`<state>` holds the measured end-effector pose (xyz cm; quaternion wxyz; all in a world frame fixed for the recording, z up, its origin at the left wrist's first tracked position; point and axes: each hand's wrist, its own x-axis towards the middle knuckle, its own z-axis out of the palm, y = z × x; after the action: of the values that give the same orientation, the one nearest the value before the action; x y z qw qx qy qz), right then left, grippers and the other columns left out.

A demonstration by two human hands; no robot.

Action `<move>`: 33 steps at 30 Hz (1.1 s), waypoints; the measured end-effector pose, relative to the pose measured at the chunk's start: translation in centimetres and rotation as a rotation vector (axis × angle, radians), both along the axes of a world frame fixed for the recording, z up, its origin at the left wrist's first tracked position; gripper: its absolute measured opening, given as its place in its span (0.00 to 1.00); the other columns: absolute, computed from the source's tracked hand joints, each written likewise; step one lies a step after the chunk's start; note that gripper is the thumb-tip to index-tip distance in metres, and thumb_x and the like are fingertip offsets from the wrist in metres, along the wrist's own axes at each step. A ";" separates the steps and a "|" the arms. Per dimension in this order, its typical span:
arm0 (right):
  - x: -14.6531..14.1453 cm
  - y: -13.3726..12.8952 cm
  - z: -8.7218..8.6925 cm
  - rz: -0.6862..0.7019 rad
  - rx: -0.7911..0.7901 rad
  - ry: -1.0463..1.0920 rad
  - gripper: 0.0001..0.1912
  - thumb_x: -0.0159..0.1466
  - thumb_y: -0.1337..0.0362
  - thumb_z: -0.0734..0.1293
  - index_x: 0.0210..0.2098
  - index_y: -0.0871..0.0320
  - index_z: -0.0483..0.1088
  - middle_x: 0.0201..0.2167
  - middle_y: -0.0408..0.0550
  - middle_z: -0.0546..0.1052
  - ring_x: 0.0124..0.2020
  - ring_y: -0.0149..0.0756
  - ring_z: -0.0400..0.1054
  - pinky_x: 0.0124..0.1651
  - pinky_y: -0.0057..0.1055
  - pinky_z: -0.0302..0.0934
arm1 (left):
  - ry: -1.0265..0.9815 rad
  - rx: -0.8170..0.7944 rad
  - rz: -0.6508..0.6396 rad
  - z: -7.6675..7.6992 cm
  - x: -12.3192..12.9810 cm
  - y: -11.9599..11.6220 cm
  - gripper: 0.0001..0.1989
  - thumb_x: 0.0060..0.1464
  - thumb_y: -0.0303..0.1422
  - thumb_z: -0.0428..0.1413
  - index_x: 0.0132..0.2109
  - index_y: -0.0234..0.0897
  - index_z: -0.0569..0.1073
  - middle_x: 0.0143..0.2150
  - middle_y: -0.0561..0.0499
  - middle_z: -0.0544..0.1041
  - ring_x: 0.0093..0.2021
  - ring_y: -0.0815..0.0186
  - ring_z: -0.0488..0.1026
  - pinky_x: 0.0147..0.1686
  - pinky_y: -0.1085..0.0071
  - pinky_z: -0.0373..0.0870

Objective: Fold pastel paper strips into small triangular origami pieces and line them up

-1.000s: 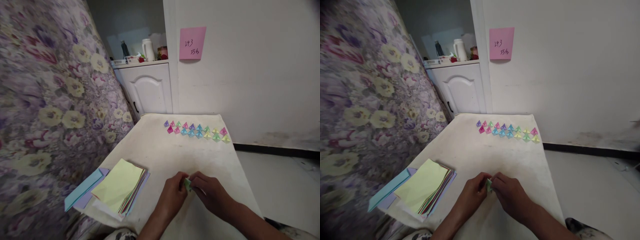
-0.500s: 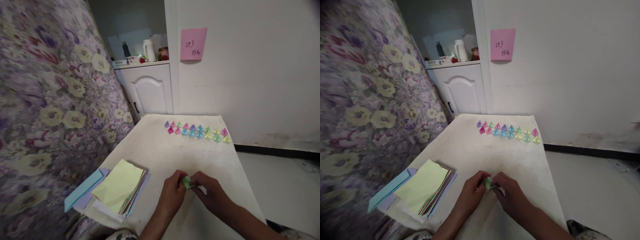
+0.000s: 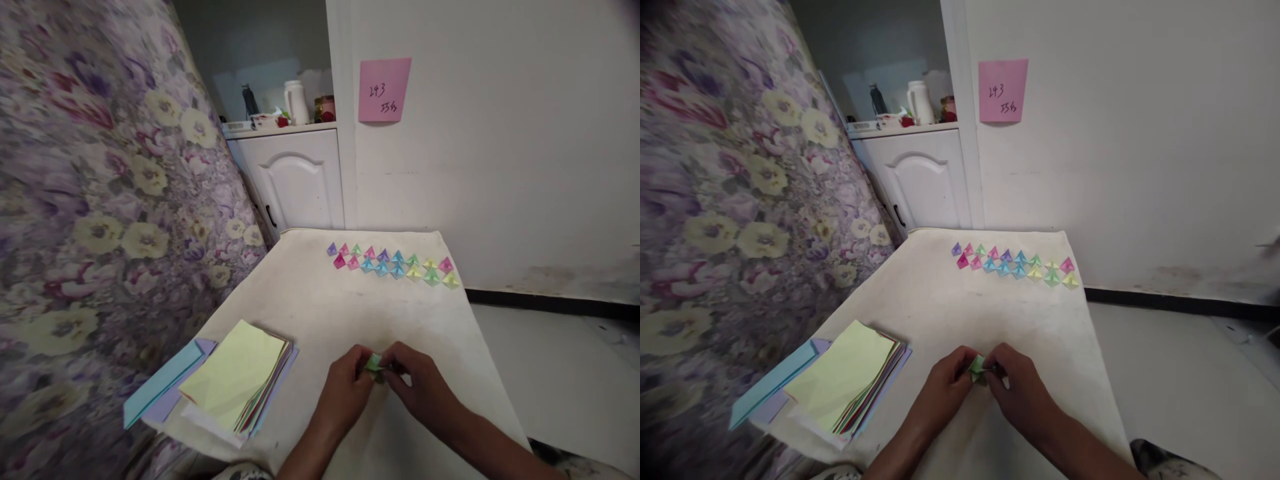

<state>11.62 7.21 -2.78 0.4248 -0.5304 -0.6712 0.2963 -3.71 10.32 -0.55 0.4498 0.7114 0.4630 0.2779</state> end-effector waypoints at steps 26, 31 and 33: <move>0.3 0.6 1.3 -0.053 -0.193 0.095 0.02 0.54 0.69 0.63 0.25 0.58 0.66 0.19 0.39 0.67 0.23 0.28 0.58 0.26 0.24 0.52 | -0.478 -0.547 -0.002 1.2 -0.4 0.4 0.11 0.44 0.26 0.56 0.39 0.33 0.72 0.35 0.48 0.74 0.36 0.67 0.70 0.39 0.70 0.65; 0.1 0.3 1.2 -0.051 -0.131 0.072 0.02 0.54 0.70 0.63 0.26 0.58 0.66 0.20 0.40 0.68 0.23 0.29 0.59 0.27 0.25 0.54 | -0.480 -0.472 -0.008 0.3 -0.3 0.6 0.10 0.44 0.26 0.56 0.38 0.32 0.72 0.33 0.48 0.74 0.34 0.68 0.69 0.35 0.72 0.65; 0.1 0.2 1.2 -0.042 -0.107 0.064 0.02 0.54 0.70 0.62 0.26 0.58 0.66 0.21 0.40 0.68 0.23 0.29 0.59 0.27 0.25 0.54 | -0.478 -0.466 -0.004 -0.1 -0.2 0.7 0.10 0.43 0.26 0.57 0.37 0.32 0.72 0.32 0.48 0.74 0.33 0.68 0.69 0.34 0.72 0.64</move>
<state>11.71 7.45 -1.59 0.4232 -0.5565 -0.6292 0.3394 -3.95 11.00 -0.67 0.6970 0.5050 0.3939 0.3226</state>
